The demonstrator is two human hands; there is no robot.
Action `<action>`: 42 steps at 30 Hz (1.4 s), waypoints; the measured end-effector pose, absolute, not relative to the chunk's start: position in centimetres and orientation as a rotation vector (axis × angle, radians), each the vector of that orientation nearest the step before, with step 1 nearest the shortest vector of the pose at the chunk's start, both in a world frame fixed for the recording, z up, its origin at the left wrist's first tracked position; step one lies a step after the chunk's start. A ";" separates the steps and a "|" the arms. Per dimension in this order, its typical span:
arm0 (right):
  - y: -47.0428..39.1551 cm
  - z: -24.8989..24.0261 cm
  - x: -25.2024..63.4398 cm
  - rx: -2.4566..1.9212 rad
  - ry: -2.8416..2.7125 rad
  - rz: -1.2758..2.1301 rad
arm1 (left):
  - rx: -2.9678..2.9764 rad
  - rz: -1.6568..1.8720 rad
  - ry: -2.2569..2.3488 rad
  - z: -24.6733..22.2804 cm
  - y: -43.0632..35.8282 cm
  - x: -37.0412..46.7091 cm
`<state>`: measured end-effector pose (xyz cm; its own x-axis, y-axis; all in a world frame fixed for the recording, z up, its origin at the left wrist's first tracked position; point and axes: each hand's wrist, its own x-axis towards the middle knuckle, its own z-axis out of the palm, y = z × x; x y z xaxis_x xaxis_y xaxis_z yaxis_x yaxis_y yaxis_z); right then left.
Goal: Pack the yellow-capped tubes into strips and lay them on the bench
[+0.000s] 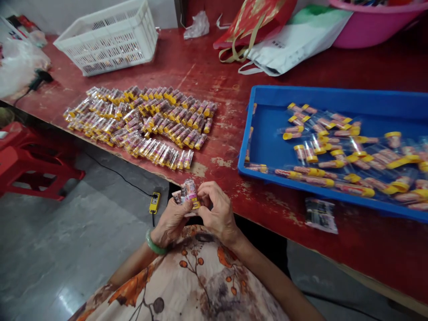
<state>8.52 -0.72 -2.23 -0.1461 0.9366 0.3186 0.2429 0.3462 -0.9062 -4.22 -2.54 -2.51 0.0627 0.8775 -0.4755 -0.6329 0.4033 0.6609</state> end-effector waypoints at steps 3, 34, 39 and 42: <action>-0.6 -2.6 8.7 -1.070 -1.659 0.866 | 0.318 1.158 0.972 -2.8 -2.7 -4.4; -0.6 -4.5 8.6 -0.694 -2.127 -0.238 | 0.227 1.229 0.973 -2.5 -3.0 -4.7; -1.4 -4.9 9.3 -0.638 -2.119 -0.210 | 0.231 1.154 1.233 -2.2 -3.4 -3.9; -0.8 -6.6 11.4 -0.683 -2.017 0.022 | 0.315 1.194 1.151 -3.7 -3.0 -2.9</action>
